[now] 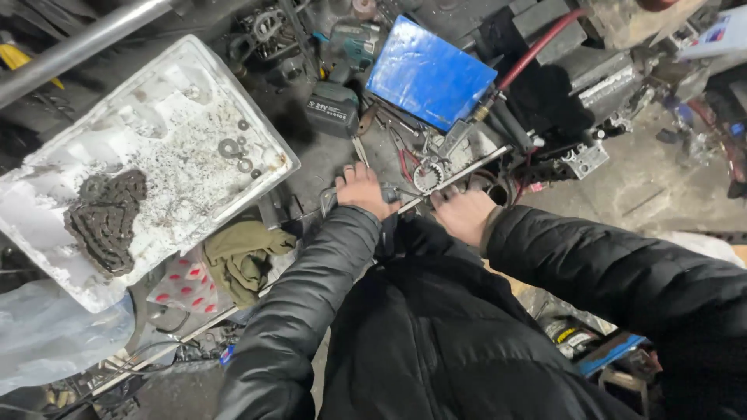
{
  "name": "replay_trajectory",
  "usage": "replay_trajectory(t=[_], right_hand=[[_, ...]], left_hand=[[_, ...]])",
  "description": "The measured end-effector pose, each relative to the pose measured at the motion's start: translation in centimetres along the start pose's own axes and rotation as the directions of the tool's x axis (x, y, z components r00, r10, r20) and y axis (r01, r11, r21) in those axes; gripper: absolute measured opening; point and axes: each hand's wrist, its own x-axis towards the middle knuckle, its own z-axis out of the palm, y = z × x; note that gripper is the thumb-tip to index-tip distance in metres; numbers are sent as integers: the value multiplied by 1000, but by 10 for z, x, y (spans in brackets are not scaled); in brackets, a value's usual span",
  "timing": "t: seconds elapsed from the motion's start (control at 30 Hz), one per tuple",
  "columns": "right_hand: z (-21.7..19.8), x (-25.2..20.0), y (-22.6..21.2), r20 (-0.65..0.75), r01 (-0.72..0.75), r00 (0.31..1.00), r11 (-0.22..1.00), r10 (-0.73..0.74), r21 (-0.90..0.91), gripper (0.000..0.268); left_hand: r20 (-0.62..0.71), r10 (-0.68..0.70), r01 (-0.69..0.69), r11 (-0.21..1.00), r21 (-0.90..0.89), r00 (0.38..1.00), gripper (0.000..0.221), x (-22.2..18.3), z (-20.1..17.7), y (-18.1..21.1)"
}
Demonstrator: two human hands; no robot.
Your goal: The person stands at a cluttered workshop bench, moves a plastic bag aside, and works on a small engine component. They use a screwdriver to unscrew fasteners from the black engine cover, reposition the part, and continue loosening screws while holding the component steady on the bench.
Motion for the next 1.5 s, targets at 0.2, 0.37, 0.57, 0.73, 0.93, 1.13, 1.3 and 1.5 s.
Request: replay_trajectory(t=[0.2, 0.37, 0.57, 0.73, 0.93, 1.13, 1.3, 1.5], right_hand=[[-5, -21, -23, -86, 7, 996, 995, -15, -100, 38], [0, -33, -38, -224, 35, 974, 999, -43, -38, 49], [-3, -23, -52, -368, -20, 927, 988, 76, 153, 32], [-12, -21, -60, -468, -6, 879, 985, 88, 174, 30], [11, -28, -68, -414, 166, 903, 982, -114, 92, 49], [-7, -35, -59, -450, 147, 891, 976, -60, 162, 46], [18, -31, -45, -447, 59, 895, 988, 12, 146, 38], [27, -38, -60, -405, 13, 912, 983, 62, 181, 35]], left_hand=[[-27, -206, 205, 977, -52, 978, 99, -52, -20, 16], [-6, -246, 246, 969, -34, 969, 88, -76, -36, 11], [25, -61, 58, 992, 109, 998, 81, -76, -61, -32], [-142, 126, -130, 991, -14, 982, 81, -78, -44, -72], [49, 52, -47, 994, -94, 997, 83, -82, -36, -58], [-83, 79, -88, 990, -111, 993, 64, -80, -24, -52], [-182, 133, -145, 988, -52, 974, 65, -76, -25, -47], [-110, 188, -206, 960, -188, 976, 71, -83, 23, -58]])
